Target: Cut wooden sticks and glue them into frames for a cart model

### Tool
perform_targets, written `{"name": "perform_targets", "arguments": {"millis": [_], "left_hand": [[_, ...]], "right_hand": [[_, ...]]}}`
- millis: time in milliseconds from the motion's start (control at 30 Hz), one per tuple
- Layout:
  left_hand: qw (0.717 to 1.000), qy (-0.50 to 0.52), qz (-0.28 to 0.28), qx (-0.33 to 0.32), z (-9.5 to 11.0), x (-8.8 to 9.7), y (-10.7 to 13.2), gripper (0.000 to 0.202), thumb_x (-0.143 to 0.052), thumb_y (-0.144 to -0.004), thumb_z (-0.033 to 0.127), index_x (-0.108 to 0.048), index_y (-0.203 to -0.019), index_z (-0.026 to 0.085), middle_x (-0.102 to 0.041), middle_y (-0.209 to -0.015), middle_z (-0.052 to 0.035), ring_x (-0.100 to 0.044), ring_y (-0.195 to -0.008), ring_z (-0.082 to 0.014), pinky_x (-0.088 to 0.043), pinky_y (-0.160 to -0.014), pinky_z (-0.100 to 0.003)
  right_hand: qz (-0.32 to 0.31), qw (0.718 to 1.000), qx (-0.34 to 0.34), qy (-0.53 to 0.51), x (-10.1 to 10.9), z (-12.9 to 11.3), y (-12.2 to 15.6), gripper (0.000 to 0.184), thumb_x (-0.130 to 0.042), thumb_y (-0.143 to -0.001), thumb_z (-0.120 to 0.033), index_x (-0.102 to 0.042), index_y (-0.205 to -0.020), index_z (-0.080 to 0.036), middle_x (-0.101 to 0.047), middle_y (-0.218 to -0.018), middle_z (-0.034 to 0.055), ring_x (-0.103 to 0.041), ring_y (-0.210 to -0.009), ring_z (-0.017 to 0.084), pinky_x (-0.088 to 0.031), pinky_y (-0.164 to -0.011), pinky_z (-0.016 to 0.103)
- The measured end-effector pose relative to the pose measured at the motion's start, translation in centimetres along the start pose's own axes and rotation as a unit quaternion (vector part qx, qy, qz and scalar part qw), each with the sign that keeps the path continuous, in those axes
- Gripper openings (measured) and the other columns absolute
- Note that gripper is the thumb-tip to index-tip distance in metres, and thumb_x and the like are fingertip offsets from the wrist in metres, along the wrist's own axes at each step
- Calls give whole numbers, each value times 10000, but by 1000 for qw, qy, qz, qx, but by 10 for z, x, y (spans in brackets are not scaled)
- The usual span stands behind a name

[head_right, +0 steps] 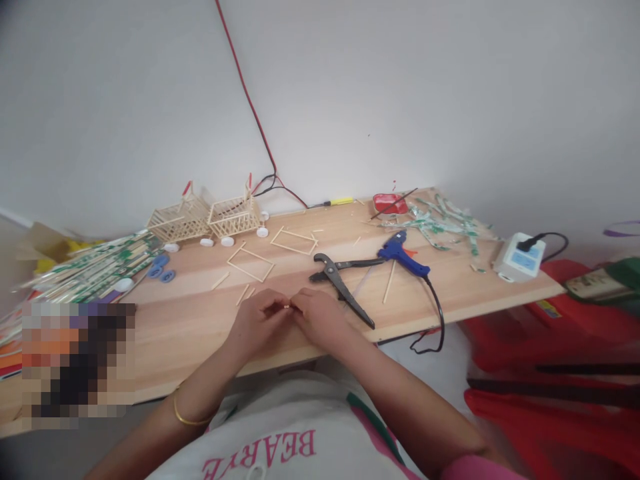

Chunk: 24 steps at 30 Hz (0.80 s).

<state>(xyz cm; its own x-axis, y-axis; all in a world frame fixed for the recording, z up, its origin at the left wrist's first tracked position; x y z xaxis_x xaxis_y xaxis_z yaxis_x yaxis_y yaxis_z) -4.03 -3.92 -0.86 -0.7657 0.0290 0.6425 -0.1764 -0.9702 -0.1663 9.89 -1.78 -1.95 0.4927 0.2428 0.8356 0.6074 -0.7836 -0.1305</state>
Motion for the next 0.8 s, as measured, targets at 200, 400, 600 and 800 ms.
{"name": "perform_targets", "arguments": {"millis": [200,400,600,800], "left_hand": [[1000,-21,-13,3,-1,-4,-2,121,-571,-756,124,-657,-813,189,-676,-815,-10,-593,-788,-150,-432,-728,-270],[999,-34,-17,-5,-1,-3,-2,134,-576,-761,127,-667,-834,192,-688,-834,-16,-603,-802,-159,-439,-742,-283],[999,-39,-11,-9,-3,-5,-1,133,-577,-758,121,-668,-824,191,-684,-813,-13,-606,-794,-155,-444,-730,-276],[999,-40,-2,-10,-5,-5,0,113,-588,-757,145,-668,-818,197,-685,-806,-11,-605,-778,-148,-445,-718,-264]], "right_hand": [[-16,999,-10,26,-1,1,-2,114,-519,-841,-166,-628,-867,-141,-625,-832,62,-568,-805,163,-374,-720,258],[-21,999,-16,28,0,-2,-2,122,-513,-845,-164,-629,-874,-139,-624,-846,68,-567,-823,163,-372,-727,257],[-22,999,-14,22,3,-4,-1,105,-524,-824,-152,-625,-850,-137,-620,-841,68,-564,-830,168,-377,-736,258],[14,998,-9,-66,20,-5,7,141,-530,-808,-148,-581,-936,-178,-615,-832,30,-546,-779,151,-383,-703,253]]}}
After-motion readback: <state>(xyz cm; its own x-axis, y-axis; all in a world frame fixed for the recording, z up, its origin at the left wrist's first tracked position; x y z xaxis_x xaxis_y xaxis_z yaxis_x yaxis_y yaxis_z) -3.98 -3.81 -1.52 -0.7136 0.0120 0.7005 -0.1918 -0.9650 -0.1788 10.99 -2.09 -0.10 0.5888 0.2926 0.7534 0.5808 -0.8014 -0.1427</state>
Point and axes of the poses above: each hand's wrist, its own y-axis away from the middle knuckle, its own x-axis out of the back of the hand, z = x × y, the point moved 3 cm from there along -y, towards the middle knuckle
